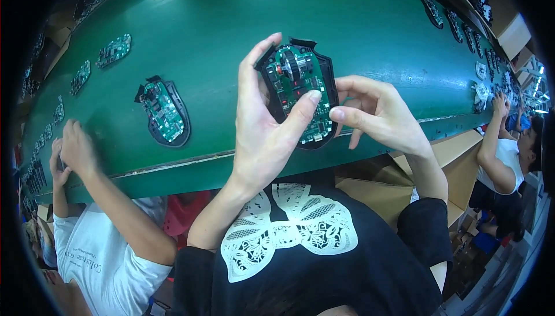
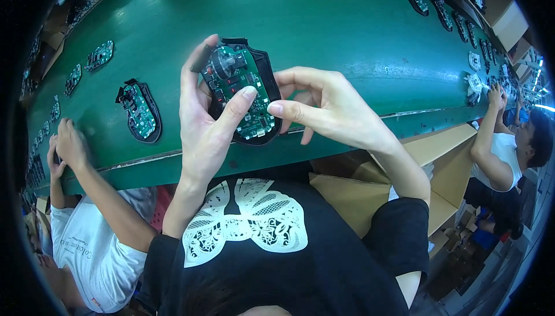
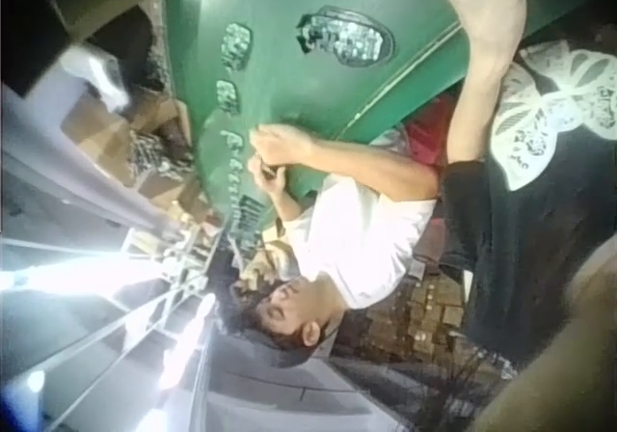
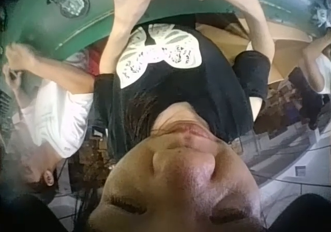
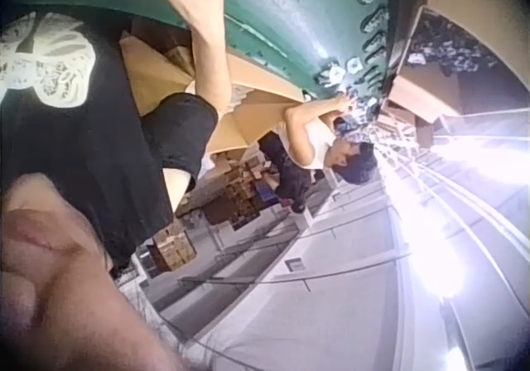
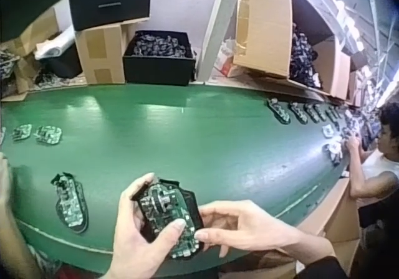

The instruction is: The person assembles computer mouse parts on an assembly line by fitting scroll wheels and components onto circuit boards and sliding them down the conveyor belt. The person also takes mouse shells from a box, attaches plastic inserts to the shells, and places them onto the conveyor belt.

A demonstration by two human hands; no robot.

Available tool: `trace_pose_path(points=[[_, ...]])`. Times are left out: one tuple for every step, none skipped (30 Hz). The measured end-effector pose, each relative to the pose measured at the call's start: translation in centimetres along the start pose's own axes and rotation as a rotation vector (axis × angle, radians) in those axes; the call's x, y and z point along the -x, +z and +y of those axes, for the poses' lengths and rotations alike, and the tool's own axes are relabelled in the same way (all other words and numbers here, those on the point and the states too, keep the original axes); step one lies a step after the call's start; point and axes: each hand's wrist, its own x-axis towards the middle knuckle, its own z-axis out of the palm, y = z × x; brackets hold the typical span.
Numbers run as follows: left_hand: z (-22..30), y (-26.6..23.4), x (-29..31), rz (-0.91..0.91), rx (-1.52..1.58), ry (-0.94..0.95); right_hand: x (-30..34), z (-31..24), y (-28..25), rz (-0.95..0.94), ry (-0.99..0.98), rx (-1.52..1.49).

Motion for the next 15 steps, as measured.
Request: trace_pose_path(points=[[-0.2,0.0,0.0,0.008,-0.019,0.024,-0.1,0.2,0.1,0.027,-0.026,-0.001],[-0.3,0.1,-0.1,0.012,-0.035,0.049,-0.2,0.4,0.1,0.057,-0.05,0.0],[-0.2,0.0,-0.1,0.011,-0.034,0.049,-0.2,0.6,0.1,0.059,-0.05,0.0],[-0.1,-0.3,-0.2,-0.039,0.009,0.009,-0.1,0.8,0.1,0.077,-0.05,-0.031],[0.1,-0.6,-0.2,-0.088,0.052,-0.032,-0.1,0.9,0.1,0.094,-0.049,-0.063],[0.2,-0.9,-0.3,-0.089,0.052,-0.033,-0.1,1.0,0.0,0.095,-0.048,-0.064],[0.3,-1.3,-0.4,-0.14,0.142,-0.088,-0.2,0.9,-0.1,0.113,-0.056,-0.075],[0.4,-1.5,-0.5,-0.188,0.232,-0.142,-0.3,0.9,-0.1,0.128,-0.064,-0.084],[0.3,-1.7,-0.5,-0.187,0.232,-0.142,-0.4,0.9,-0.1,0.127,-0.064,-0.084],[0.1,-1.9,-0.4,-0.201,0.224,-0.12,-0.5,0.8,-0.1,0.11,-0.045,-0.102],[0.0,-2.0,-0.4,-0.215,0.217,-0.1,-0.6,0.8,-0.1,0.093,-0.025,-0.12],[0.2,-2.1,-0.3,-0.214,0.218,-0.101,-0.6,0.7,-0.1,0.092,-0.023,-0.121],[0.3,-2.1,-0.3,-0.218,0.233,-0.114,-0.6,0.7,-0.1,0.086,-0.016,-0.131],[0.5,-2.2,-0.2,-0.223,0.247,-0.126,-0.6,0.6,0.0,0.079,-0.01,-0.142],[0.7,-2.3,-0.1,-0.223,0.246,-0.129,-0.5,0.7,0.0,0.079,-0.009,-0.145]])
